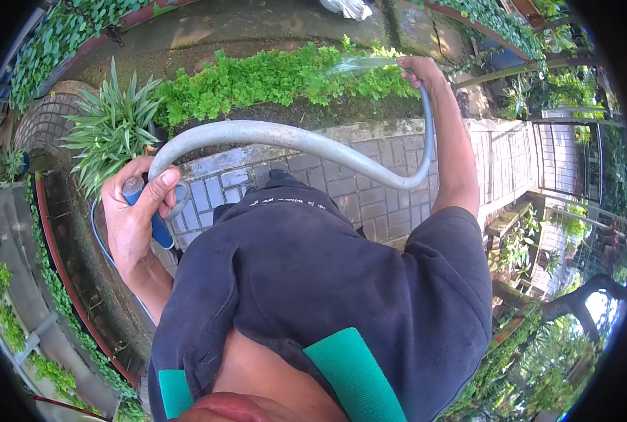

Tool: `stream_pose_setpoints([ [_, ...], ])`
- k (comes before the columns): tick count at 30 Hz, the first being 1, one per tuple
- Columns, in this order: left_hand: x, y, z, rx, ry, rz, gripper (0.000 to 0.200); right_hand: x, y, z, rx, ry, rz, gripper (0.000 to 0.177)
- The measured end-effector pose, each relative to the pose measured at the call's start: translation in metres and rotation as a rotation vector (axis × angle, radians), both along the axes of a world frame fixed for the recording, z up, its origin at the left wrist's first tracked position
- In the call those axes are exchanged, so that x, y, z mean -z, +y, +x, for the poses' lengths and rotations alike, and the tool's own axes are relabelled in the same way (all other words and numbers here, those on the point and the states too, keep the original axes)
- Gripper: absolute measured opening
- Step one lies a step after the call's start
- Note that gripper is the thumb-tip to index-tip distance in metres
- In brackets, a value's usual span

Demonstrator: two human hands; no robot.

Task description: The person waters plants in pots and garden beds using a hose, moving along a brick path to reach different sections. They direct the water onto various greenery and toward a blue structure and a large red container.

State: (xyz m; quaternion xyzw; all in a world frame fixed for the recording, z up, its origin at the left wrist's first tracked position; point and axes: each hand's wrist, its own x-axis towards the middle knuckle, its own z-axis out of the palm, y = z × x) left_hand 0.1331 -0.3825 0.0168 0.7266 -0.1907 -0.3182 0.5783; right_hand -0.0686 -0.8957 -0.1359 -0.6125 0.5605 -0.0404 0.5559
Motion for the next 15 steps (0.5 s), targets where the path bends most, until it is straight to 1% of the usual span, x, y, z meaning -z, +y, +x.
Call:
stream_pose_setpoints([
  [3,0.001,0.009,-0.003,-0.026,-0.008,0.019,0.016,0.005,0.016,0.04,-0.097,-0.016,0.017,0.022],
  [5,0.001,0.013,-0.007,-0.082,0.024,0.0,0.015,0.01,0.022,0.066,-0.167,-0.035,0.033,0.024],
  [15,0.005,0.051,-0.024,-0.278,0.003,0.038,0.015,0.022,0.081,0.199,-0.492,-0.064,0.113,0.021],
])
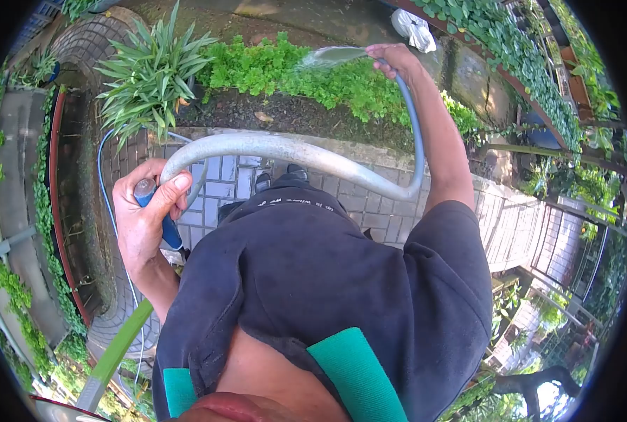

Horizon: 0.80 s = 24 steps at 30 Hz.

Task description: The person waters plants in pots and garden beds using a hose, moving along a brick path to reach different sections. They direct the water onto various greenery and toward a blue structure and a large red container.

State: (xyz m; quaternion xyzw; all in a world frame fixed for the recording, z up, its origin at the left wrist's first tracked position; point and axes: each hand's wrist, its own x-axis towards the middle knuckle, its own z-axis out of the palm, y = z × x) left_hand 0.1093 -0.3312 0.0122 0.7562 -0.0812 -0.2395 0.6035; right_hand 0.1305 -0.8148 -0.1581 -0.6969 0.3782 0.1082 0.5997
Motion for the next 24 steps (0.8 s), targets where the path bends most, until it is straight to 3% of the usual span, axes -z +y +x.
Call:
stream_pose_setpoints([
  [17,-0.009,0.02,-0.015,-0.289,0.021,-0.021,0.014,0.026,0.104,0.113,-0.257,-0.142,0.133,0.022],
  [24,-0.008,0.02,-0.009,-0.262,0.01,-0.032,0.014,0.044,0.07,0.088,-0.086,-0.07,0.091,0.02],
])
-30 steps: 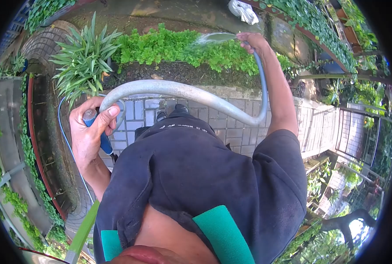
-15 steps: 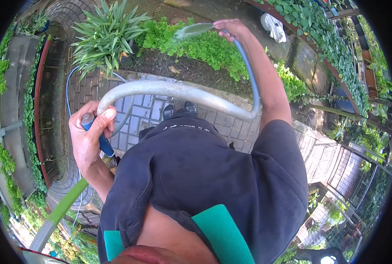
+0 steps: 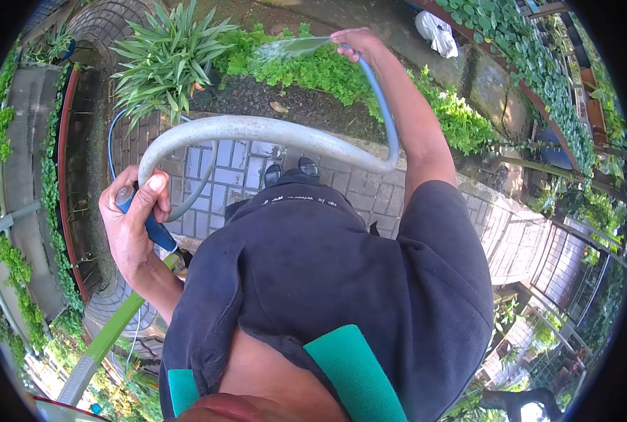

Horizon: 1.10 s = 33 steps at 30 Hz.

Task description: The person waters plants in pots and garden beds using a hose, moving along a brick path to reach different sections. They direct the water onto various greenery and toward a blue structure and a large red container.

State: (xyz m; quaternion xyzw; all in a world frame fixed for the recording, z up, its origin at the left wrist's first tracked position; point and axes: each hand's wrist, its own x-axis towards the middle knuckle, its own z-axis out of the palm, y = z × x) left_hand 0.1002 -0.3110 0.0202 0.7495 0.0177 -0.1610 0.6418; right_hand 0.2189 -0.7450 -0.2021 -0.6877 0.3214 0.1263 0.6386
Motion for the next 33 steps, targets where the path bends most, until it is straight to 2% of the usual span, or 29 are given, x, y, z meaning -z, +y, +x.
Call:
stream_pose_setpoints([
  [7,0.005,-0.009,0.013,0.123,0.015,0.005,0.017,0.005,-0.058,-0.07,0.229,0.078,-0.071,0.02],
  [15,0.017,-0.035,0.024,0.302,0.058,0.06,0.016,0.024,-0.128,-0.171,0.489,0.113,-0.037,0.016],
  [19,0.018,-0.045,0.028,0.389,0.07,0.057,0.015,0.019,-0.138,-0.213,0.587,0.135,-0.016,0.017],
  [26,0.018,-0.06,0.029,0.464,0.086,0.066,0.014,0.013,-0.103,-0.224,0.505,0.106,0.07,0.02],
  [33,0.024,-0.052,0.024,0.427,0.116,0.054,0.013,0.022,-0.033,-0.16,0.322,-0.007,0.273,0.023],
])
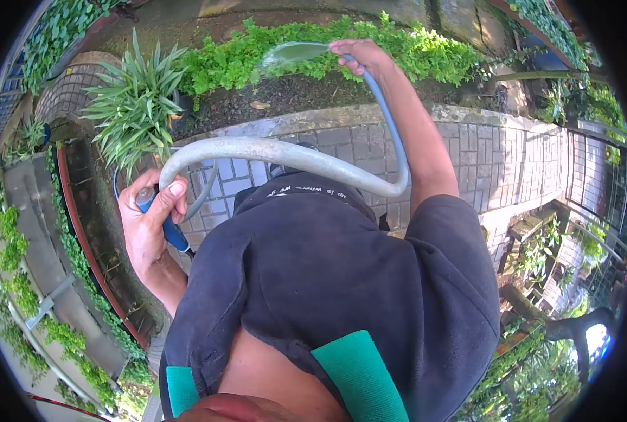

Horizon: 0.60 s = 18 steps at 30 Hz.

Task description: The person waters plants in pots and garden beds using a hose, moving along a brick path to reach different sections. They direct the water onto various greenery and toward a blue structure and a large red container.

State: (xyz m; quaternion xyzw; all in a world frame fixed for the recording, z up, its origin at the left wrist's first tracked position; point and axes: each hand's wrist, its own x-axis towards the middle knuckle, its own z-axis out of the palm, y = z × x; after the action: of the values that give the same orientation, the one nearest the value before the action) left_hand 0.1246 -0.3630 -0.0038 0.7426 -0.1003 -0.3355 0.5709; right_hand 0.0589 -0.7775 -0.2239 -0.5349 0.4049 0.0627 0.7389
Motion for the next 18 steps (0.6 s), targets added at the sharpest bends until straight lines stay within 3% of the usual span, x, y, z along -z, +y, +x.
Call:
stream_pose_setpoints([
  [10,0.005,0.026,-0.009,-0.097,0.022,0.042,0.015,0.02,0.076,0.084,-0.2,-0.112,0.03,0.021],
  [18,0.011,0.008,-0.009,-0.17,0.019,0.078,0.016,0.042,0.099,0.121,-0.216,-0.06,0.017,0.016],
])
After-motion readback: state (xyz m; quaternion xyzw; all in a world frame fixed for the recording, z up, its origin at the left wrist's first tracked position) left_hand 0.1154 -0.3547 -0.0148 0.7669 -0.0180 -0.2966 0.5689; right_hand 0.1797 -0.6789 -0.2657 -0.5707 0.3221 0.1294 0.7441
